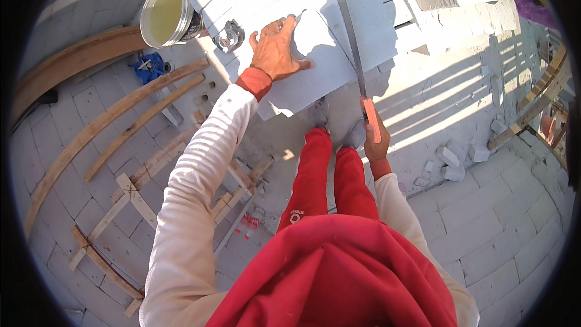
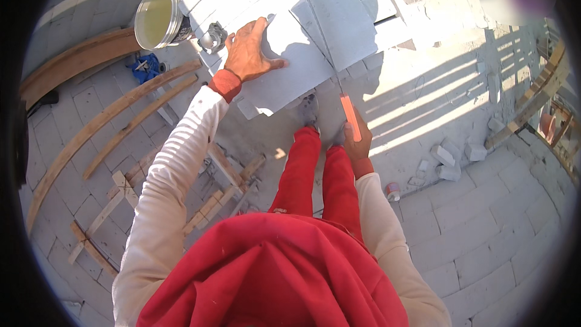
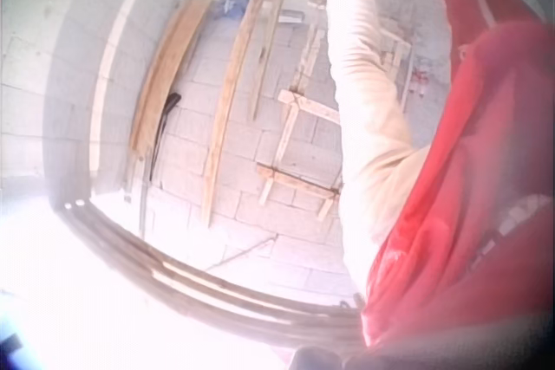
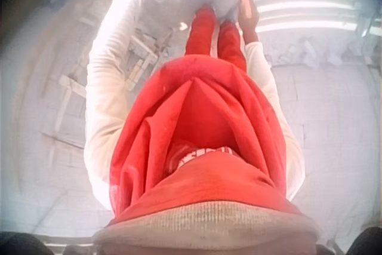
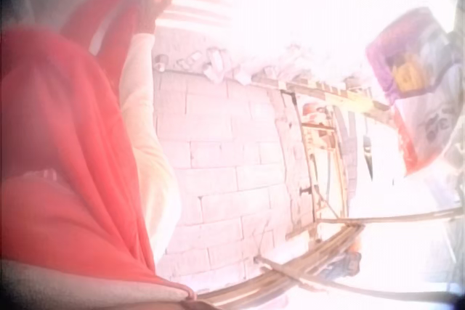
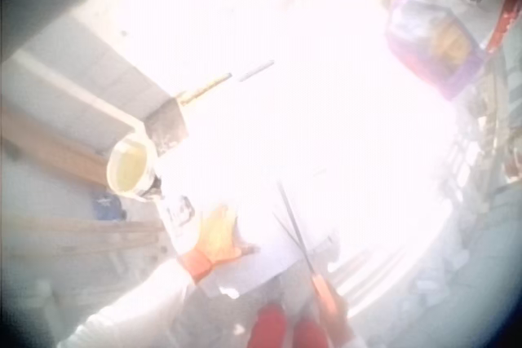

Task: The person saws a lightweight concrete block, measures another piece with a tape measure, and positions a cut block onto a wall.

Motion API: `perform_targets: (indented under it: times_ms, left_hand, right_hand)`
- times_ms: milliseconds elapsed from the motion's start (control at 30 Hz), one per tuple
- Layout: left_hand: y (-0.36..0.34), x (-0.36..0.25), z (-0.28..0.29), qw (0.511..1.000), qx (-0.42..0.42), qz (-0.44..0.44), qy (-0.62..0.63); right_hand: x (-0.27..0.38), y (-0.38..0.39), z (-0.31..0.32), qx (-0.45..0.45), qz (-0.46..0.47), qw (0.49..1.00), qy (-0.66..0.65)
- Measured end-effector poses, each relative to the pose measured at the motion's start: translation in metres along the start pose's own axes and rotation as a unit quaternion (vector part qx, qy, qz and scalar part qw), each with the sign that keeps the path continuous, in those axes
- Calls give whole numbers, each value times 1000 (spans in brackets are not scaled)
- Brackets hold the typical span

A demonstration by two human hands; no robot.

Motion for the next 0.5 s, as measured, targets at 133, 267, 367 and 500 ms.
perform_targets:
  times_ms: [133, 267, 367, 500]
  left_hand:
    - [-5, -1, 8, 971, 183, 57, 139]
    - [-11, -1, 7, 972, 151, 94, 156]
    - [-12, -2, 12, 974, 134, 91, 160]
    - [-28, -8, 34, 968, 168, 125, 139]
  right_hand:
    - [-19, 13, 12, -11, 22, 999, 31]
    - [-20, 12, 21, 15, 31, 999, 40]
    - [-15, 0, 27, 35, -3, 999, -4]
    - [-4, -8, 20, 29, 25, 999, 10]
Point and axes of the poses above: each hand's wrist, its own y-axis away from the middle knuckle, its own z-axis out of the back of the hand, x = y × z, the point moved 1 cm from there along -y, towards the middle knuckle, and after that the axes turned 10 degrees about z, right-handed, at the moved point
